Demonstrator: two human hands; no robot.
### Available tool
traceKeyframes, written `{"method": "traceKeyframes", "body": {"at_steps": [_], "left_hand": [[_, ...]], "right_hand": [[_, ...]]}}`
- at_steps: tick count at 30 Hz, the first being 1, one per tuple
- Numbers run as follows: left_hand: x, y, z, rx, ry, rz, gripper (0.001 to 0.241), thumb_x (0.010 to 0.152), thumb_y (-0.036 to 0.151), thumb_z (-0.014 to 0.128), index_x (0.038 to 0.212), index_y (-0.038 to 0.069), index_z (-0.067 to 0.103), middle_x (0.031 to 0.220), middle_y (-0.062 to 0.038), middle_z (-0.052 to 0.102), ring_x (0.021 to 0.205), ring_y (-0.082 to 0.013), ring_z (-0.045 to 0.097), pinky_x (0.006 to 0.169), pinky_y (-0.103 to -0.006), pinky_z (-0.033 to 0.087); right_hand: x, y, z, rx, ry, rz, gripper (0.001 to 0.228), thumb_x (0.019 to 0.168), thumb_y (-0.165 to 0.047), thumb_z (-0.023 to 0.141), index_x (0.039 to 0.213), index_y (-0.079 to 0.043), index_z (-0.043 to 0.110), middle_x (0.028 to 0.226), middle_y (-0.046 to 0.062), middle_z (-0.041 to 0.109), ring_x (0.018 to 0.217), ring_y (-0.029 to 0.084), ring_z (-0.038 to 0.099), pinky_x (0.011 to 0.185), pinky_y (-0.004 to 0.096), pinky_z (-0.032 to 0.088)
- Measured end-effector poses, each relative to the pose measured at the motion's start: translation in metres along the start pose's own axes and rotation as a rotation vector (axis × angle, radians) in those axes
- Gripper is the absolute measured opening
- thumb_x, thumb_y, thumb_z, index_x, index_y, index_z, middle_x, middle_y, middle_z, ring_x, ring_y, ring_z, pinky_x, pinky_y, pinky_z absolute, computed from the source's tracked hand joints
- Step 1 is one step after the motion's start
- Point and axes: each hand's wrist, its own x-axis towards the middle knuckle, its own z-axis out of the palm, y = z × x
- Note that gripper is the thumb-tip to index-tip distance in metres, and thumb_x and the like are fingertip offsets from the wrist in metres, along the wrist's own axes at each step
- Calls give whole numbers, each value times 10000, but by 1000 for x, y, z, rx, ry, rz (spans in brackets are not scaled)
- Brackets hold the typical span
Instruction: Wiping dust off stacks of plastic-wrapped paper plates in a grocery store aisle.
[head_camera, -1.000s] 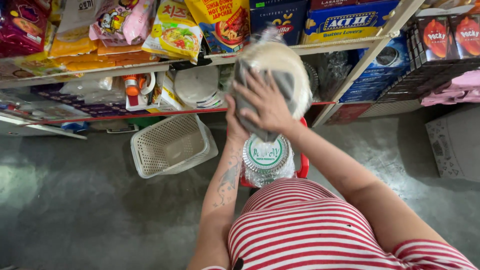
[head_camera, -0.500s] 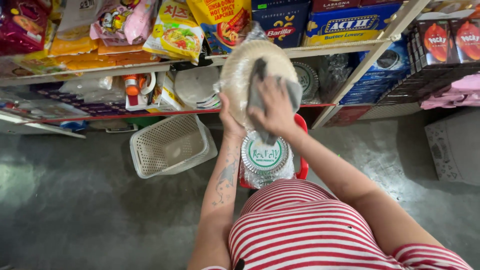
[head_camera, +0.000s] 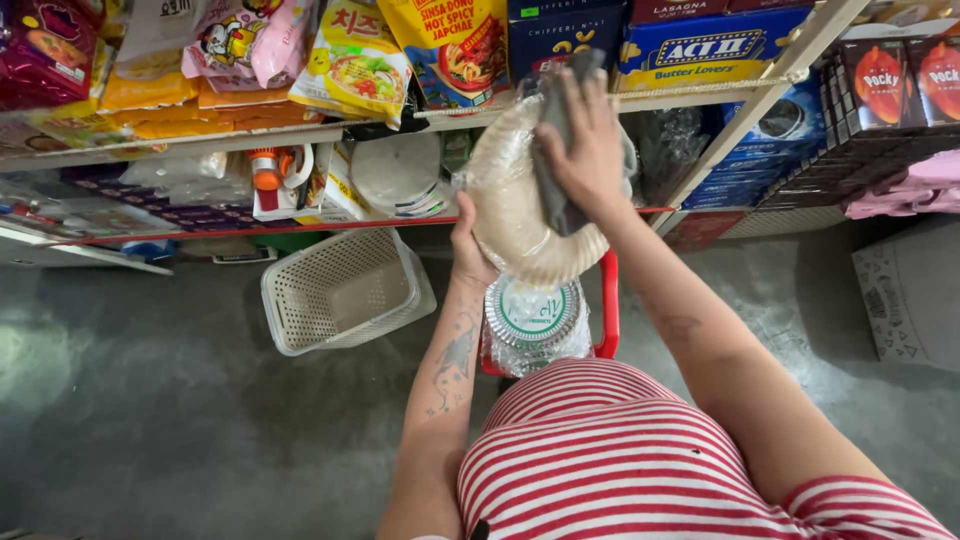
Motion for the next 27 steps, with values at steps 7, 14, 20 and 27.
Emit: {"method": "traceKeyframes", "body": {"at_steps": [7, 14, 20, 27], "left_hand": [[8, 10, -19, -75, -87, 130, 689, 1012, 583, 535, 1435, 41, 549, 1422, -165, 598, 1302, -333, 581, 1079, -446, 499], [-10, 48, 6, 45, 317, 202, 999, 792, 699, 541, 1495, -4, 439, 1495, -261, 494, 1373, -447, 487, 1122, -588, 447], [-9, 18, -13, 81, 71, -5, 946, 804, 720, 653, 1445, 41, 502, 1346, -206, 610, 1199, -391, 609, 985, -514, 548], [-7, -4, -34, 69, 281, -59, 681, 965, 679, 567, 1379, 142, 632, 1363, -106, 659, 1240, -265, 640, 1123, -441, 478]], "right_hand": [[-64, -59, 19, -135, -162, -515, 823, 999, -727, 316, 1626, -198, 244, 1656, 202, 298, 1555, 407, 243, 1272, 635, 24], [-85, 26, 27, 115, -10, -609, 590, 1163, -455, 350, 1669, -196, 191, 1738, 30, 140, 1629, 219, 96, 1335, 629, 44], [-20, -7, 12, -92, -129, -69, 725, 1082, -650, 291, 1643, -241, 84, 1712, 175, 212, 1584, 347, 95, 1283, 583, 22], [-23, -34, 47, -114, 47, -630, 679, 982, -738, 484, 1473, -284, 597, 1526, 34, 548, 1508, 320, 350, 1232, 564, 130]]}}
